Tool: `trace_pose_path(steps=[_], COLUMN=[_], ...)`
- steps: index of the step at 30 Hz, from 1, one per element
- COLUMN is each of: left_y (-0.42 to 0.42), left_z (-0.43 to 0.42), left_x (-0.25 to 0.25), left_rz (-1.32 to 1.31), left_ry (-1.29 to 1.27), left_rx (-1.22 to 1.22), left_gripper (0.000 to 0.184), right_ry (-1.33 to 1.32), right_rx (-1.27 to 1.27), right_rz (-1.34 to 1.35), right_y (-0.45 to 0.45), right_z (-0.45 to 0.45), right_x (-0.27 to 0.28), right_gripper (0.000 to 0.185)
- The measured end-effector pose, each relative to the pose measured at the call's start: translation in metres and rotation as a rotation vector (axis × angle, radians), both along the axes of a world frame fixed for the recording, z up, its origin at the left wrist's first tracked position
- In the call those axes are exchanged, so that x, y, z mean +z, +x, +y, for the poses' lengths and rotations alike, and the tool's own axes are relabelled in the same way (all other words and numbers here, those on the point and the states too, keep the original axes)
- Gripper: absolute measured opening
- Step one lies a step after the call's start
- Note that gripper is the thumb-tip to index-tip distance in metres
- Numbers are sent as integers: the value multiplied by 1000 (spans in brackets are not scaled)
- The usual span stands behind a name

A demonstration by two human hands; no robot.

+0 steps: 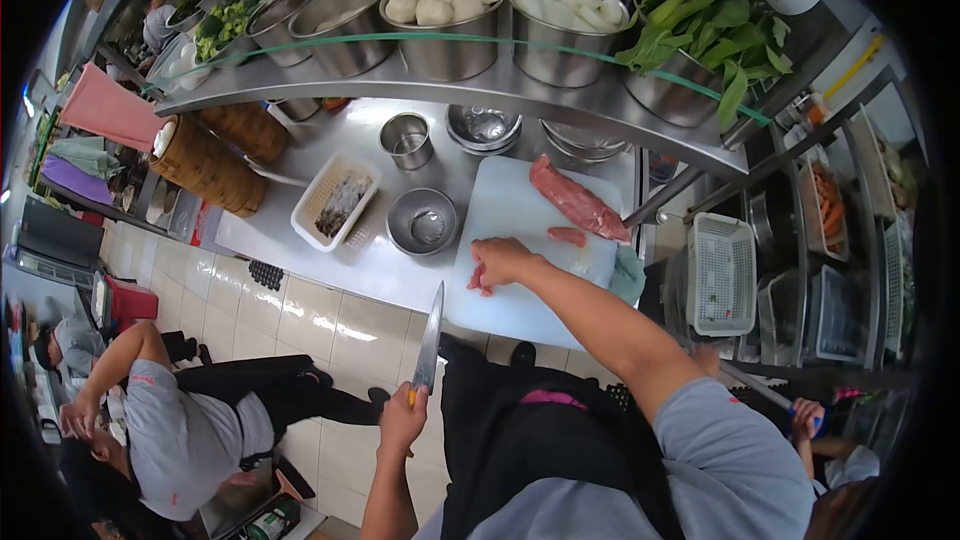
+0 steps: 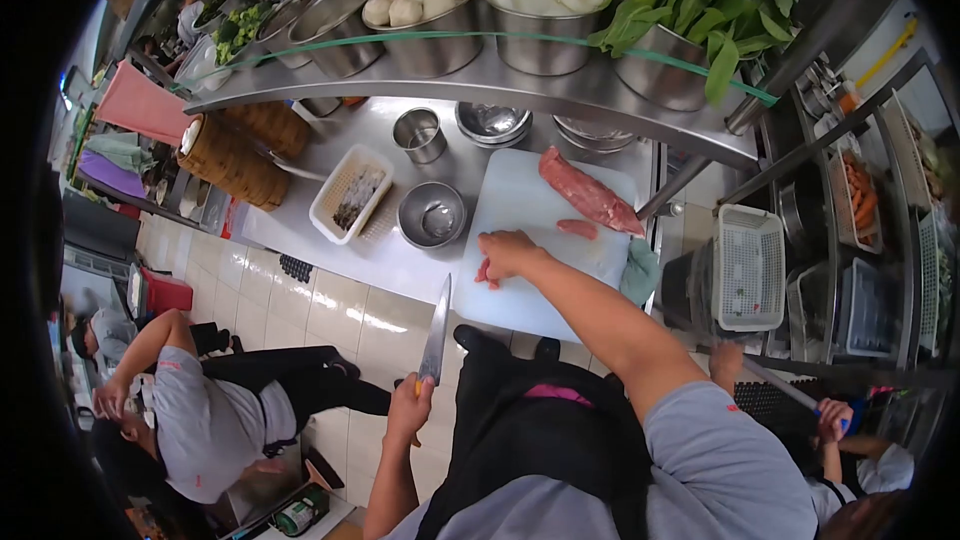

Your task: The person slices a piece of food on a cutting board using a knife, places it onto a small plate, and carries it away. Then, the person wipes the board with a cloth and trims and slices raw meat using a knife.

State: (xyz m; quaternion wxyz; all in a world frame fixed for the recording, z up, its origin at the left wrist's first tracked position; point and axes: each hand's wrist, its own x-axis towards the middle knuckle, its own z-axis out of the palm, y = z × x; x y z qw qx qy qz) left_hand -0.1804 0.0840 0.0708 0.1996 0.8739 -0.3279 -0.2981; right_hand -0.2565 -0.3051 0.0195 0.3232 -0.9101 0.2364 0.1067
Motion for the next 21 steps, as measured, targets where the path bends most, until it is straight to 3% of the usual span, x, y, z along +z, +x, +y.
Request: trace_pose_path(steps=[1,3,7,9,12,16,18,20,21], left_y=[-1,-2,-2,-1,-2,3,4,5,5], left_z=[1,3,10,12,12,18,17,14,11], left_x=[-2,-2,-16,-16,-10,-28,-30,-30,-28], left_rz=[22,27,91,144,143,163,151,152,151], left_ry=[-66,-48,-26,0,-24,2,8,-27,-26], left_rx=[2,2,39,84,85,95,81,81,84], left_gripper=[39,39,40,39,39,38,38,39,39], right_ry=[-4,252,97,567,746,755,-119,-276,-275], right_rx=[-5,69,15,-16,-37,-107,-269,-509,-506], right_rz=[0,28,-153,-354,-290,-121,-213,-292,-293], right_y=[2,4,-16,-27,-36,-51,-68,-85,-95], right_z=[-3,-13,-7,-9,-9,-28,-39,-55,-59], right_x=[-10,-27,-6,-1,32,43,25,-2,-9], right_gripper=[41,35,27,23,17,23,23,20,20])
